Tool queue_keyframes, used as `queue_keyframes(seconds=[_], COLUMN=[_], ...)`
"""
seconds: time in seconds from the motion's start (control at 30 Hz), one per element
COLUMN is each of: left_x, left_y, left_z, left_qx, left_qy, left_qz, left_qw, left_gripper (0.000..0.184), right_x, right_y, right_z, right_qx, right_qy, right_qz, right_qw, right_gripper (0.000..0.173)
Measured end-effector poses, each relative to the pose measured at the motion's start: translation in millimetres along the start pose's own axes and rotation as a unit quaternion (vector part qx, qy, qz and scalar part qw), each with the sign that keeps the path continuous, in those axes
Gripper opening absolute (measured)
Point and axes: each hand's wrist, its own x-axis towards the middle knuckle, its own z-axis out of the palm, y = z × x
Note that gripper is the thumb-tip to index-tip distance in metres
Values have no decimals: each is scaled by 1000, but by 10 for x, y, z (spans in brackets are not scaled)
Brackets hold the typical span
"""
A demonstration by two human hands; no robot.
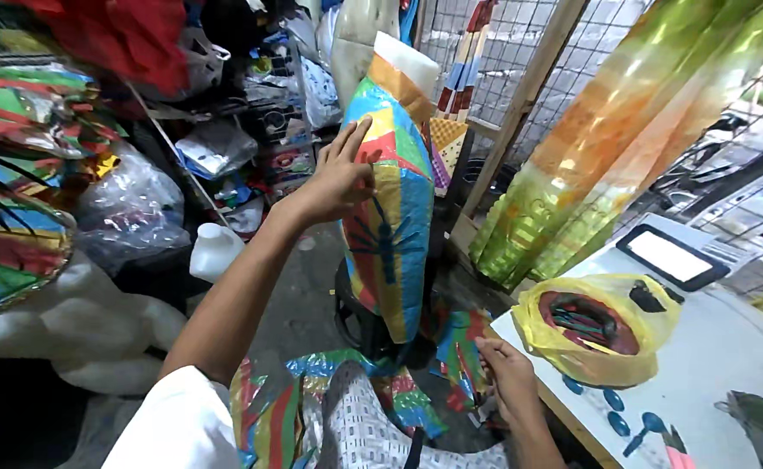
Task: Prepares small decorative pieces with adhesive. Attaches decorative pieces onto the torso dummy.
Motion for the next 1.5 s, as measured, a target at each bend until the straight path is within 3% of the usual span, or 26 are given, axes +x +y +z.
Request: queue_keyframes(seconds=[0.37, 1.1, 1.27, 1.4, 1.43, 1.5], left_x=[304, 286, 305, 275, 269, 269], left_y=[190, 122, 51, -5, -13, -26], left_z=[-93, -4, 68, 134, 145, 157], left_qx=[106, 113, 133, 169, 173, 178], left_qy=[-78, -88, -58, -15, -6, 1], left_qz=[22, 15, 32, 76, 85, 94], left_qw=[991, 990, 989, 983, 981, 979], left_gripper=[21, 16, 16, 17, 16, 15], right_x=[-7, 33, 80, 128, 169, 328], right_y=[31, 100, 82, 0, -32, -155], right_z=[28, -20, 20, 101, 146, 278], right_qx=[3, 32, 33, -14, -39, -81], right_qy=[0, -2, -5, -5, -6, -3], right_qz=[11, 0, -12, -61, -101, -202], right_qw=[1000, 999, 999, 998, 994, 976], right_gripper=[9, 8, 8, 7, 7, 22])
